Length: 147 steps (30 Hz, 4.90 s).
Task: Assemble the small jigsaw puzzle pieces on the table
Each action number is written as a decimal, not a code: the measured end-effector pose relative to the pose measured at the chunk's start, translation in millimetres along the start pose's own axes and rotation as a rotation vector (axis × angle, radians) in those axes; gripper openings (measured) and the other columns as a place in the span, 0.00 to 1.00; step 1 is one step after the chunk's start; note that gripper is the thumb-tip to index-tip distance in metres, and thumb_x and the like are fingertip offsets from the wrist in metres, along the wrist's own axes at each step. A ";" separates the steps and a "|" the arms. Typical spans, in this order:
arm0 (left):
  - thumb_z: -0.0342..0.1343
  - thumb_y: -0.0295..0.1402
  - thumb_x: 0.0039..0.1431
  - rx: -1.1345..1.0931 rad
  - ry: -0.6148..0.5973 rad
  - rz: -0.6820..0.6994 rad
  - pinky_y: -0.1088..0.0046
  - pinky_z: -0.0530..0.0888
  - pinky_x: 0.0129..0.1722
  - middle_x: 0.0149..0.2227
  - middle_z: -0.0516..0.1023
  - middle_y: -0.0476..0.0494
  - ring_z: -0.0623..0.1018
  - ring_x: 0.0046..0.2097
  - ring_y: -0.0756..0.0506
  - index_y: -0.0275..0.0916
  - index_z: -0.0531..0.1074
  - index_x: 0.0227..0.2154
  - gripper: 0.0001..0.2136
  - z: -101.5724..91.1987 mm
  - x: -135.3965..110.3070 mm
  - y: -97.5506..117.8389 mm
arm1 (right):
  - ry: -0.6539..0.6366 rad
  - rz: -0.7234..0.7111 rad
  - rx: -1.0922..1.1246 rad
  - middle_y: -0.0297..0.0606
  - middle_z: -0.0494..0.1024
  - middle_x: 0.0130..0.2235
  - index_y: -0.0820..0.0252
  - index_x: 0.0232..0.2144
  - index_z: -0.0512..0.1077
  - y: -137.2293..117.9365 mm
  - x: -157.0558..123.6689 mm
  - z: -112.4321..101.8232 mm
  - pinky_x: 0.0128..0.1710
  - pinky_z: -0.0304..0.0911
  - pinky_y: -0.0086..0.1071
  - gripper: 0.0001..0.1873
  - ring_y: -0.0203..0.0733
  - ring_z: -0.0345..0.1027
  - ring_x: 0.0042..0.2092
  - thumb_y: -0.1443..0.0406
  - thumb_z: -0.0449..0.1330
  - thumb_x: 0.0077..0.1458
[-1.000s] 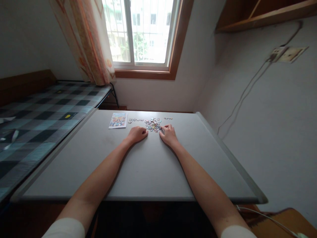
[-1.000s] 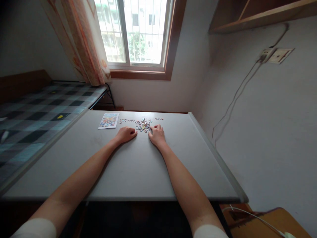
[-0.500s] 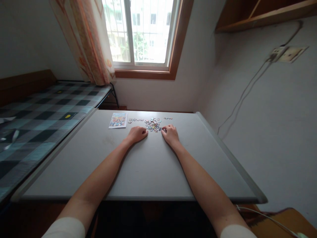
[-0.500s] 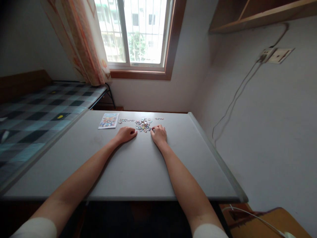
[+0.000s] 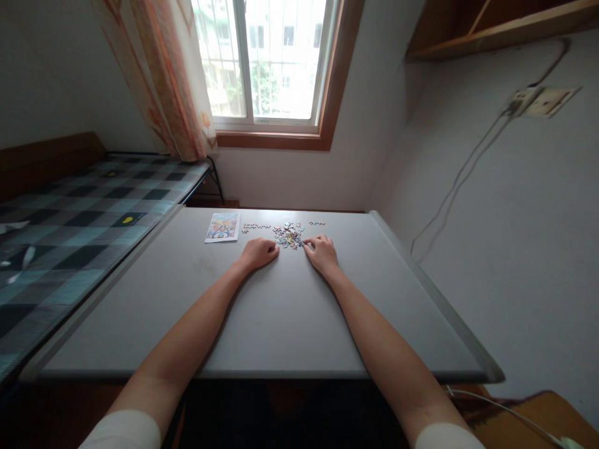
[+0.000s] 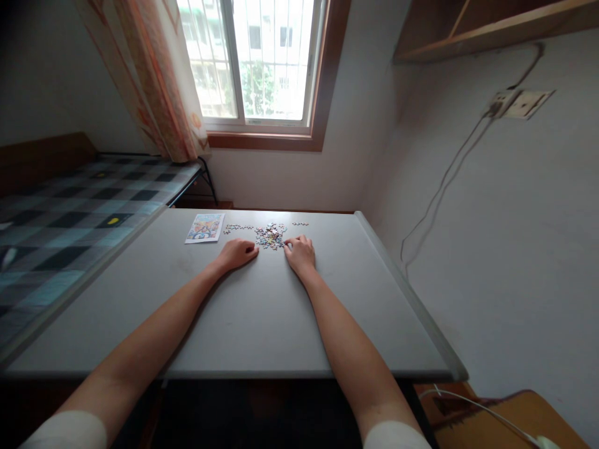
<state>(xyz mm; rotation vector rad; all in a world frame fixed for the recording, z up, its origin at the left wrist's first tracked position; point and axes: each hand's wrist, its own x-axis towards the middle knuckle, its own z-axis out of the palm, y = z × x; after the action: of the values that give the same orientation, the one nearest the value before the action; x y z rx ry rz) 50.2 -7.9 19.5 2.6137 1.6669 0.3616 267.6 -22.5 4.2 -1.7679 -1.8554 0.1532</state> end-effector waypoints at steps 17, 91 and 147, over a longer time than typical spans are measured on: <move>0.43 0.43 0.58 -0.025 0.009 0.014 0.72 0.54 0.26 0.23 0.74 0.42 0.71 0.27 0.46 0.40 0.72 0.21 0.19 2.1 0.7 -1.8 | 0.042 0.028 -0.015 0.41 0.71 0.37 0.57 0.31 0.75 2.4 1.2 0.4 0.42 0.57 0.35 0.09 0.45 0.62 0.41 0.61 0.56 0.54; 0.44 0.45 0.60 -0.071 0.033 0.013 0.74 0.59 0.28 0.25 0.75 0.46 0.72 0.28 0.47 0.42 0.75 0.33 0.17 -1.3 -1.3 2.2 | 0.081 -0.045 0.187 0.38 0.72 0.36 0.60 0.32 0.73 2.1 4.2 2.5 0.40 0.60 0.30 0.08 0.36 0.66 0.33 0.66 0.54 0.56; 0.49 0.40 0.63 -0.123 0.511 0.335 0.78 0.60 0.24 0.21 0.75 0.49 0.70 0.22 0.53 0.44 0.76 0.43 0.14 12.8 2.9 4.7 | -0.155 -0.258 0.725 0.37 0.74 0.30 0.62 0.41 0.72 -21.3 -5.3 9.3 0.30 0.62 0.29 0.16 0.35 0.66 0.30 0.58 0.54 0.55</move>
<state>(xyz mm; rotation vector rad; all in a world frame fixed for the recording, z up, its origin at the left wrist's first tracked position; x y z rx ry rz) 58.2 -6.0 8.2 2.8588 1.2230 1.1854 244.3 -27.3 4.4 -1.0348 -1.7918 0.7715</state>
